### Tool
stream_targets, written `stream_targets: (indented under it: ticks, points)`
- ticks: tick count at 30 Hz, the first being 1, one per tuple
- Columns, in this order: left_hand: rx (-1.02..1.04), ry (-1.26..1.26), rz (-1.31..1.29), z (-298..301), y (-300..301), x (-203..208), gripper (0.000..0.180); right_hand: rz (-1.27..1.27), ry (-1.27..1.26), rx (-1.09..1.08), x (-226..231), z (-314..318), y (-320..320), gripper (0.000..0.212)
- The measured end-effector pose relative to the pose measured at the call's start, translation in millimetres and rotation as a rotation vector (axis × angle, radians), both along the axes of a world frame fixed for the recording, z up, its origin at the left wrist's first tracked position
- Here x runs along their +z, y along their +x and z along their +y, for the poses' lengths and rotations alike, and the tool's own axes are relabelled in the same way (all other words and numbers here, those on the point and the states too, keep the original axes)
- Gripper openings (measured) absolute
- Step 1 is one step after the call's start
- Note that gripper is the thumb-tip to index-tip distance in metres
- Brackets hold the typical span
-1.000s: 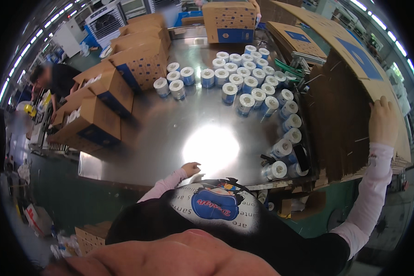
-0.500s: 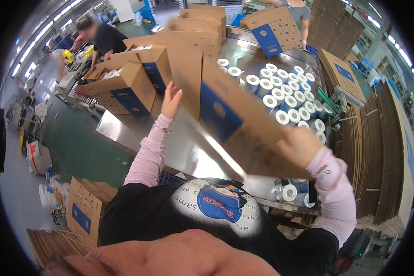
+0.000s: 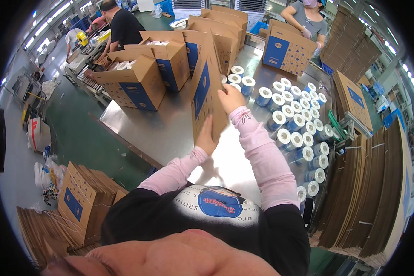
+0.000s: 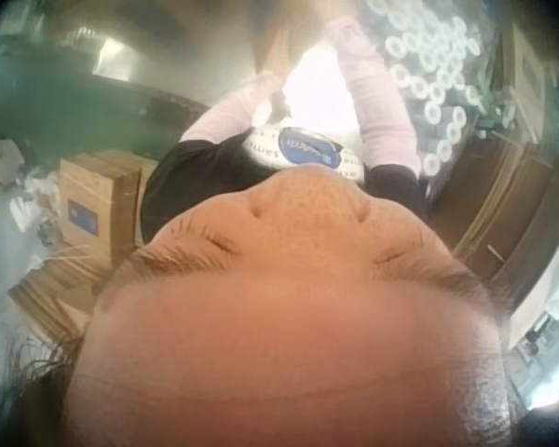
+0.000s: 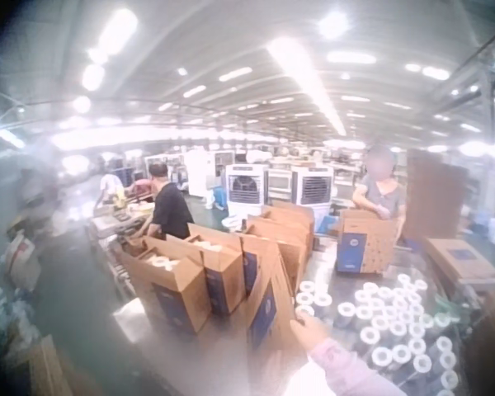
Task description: The person assembles cardboard boxes and packs several paper rolls into them by hand, one at a time, until the boxes are full.
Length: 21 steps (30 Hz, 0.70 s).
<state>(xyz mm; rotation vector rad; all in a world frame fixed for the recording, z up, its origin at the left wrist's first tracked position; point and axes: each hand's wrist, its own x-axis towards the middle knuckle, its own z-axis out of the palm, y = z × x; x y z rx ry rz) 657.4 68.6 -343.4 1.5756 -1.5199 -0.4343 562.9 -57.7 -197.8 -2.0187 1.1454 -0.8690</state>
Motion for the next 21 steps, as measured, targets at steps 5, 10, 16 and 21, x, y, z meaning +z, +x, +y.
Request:
stream_targets:
  ticks: [5,10,16,21]
  points:
    - [0.005,0.055,0.871,-56.1,94.3,-26.0,0.044,-0.315,0.523,0.485,-40.0,35.6,42.4,0.044]
    - [-0.105,0.035,0.895,-28.8,85.7,-30.7,0.034,0.303,-0.313,0.433,-115.7,62.2,14.4,0.078]
    - [-0.151,-0.077,1.523,-7.5,53.9,-32.9,0.041,0.672,-0.084,0.254,-209.0,42.4,-45.6,0.085]
    - [-0.193,0.009,1.684,-0.3,53.9,-12.1,0.041,0.745,-0.096,0.162,-204.6,38.2,-60.2,0.062]
